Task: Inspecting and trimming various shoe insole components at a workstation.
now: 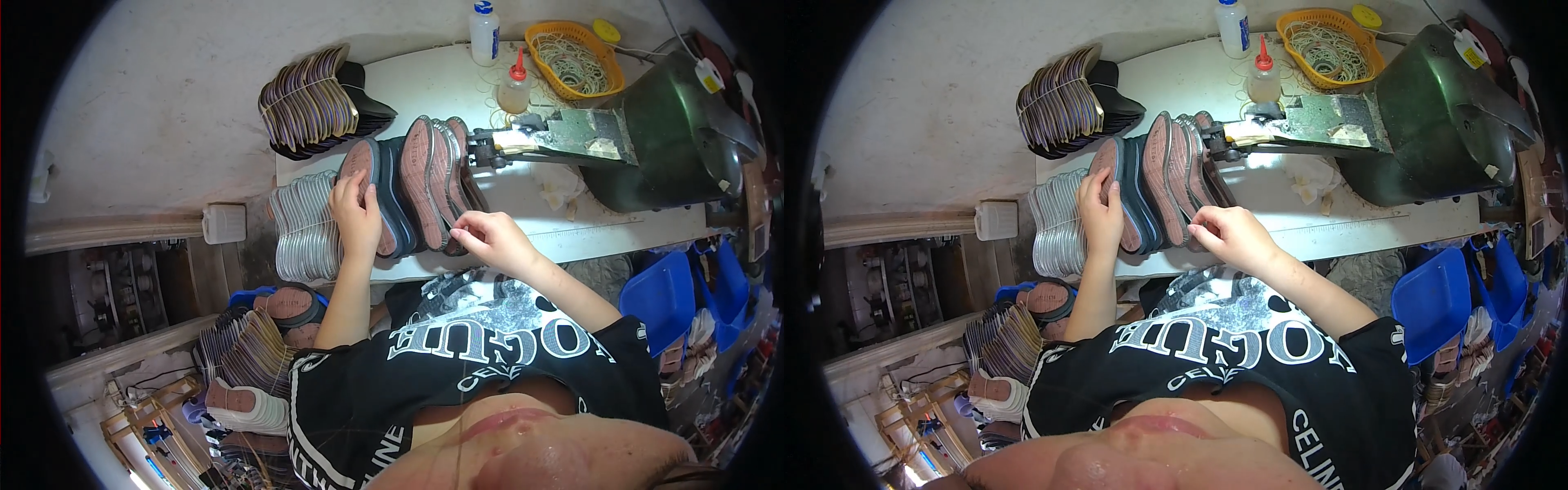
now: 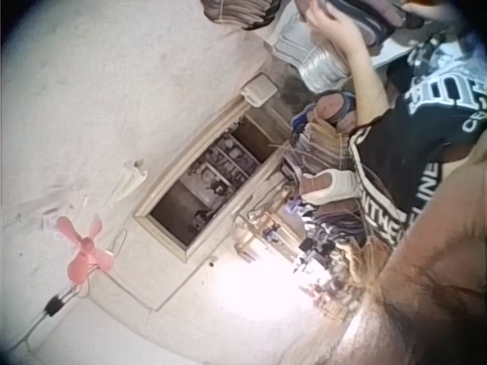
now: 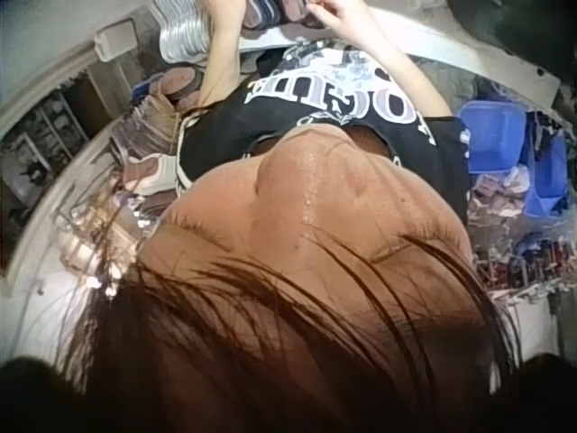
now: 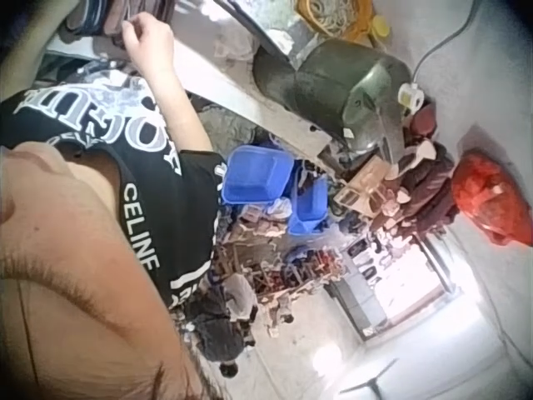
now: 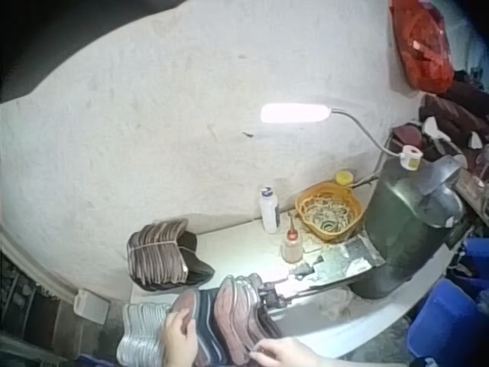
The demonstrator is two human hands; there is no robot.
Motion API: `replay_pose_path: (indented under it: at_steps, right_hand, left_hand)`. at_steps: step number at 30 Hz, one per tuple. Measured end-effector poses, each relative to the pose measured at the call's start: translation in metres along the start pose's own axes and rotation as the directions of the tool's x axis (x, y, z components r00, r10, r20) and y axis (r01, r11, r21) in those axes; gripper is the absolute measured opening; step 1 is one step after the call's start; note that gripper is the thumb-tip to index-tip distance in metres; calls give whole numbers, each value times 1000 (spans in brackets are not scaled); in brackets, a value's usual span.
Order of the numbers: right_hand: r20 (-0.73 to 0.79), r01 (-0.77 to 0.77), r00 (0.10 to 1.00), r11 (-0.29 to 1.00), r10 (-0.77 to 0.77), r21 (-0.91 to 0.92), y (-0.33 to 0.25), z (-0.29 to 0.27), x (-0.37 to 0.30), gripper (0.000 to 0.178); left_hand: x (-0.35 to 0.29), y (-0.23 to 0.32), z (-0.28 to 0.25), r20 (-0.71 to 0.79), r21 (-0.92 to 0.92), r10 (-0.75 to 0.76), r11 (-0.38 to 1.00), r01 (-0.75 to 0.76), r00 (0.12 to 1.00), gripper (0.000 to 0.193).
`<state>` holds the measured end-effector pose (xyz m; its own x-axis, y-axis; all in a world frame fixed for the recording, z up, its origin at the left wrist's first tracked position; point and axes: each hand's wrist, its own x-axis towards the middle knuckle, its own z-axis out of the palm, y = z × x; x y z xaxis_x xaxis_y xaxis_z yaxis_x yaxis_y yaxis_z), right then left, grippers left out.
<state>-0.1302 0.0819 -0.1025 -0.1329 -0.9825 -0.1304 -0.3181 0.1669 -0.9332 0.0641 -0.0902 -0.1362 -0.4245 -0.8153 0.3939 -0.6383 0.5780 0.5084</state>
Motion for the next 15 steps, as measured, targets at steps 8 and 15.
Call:
replay_pose_path:
  at_steps: [8, 15]
  right_hand:
    - [28, -22, 999, 999, 23, -38, -1, -3, -1, 19]
    - [-3, 6, 1000, 999, -6, -36, -5, -9, -2, 19]
  left_hand:
    - [3, -4, 14, -93, -320, -194, 935, 155, 977, 28]
    - [15, 17, -14, -116, 146, 47, 989, -30, 992, 47]
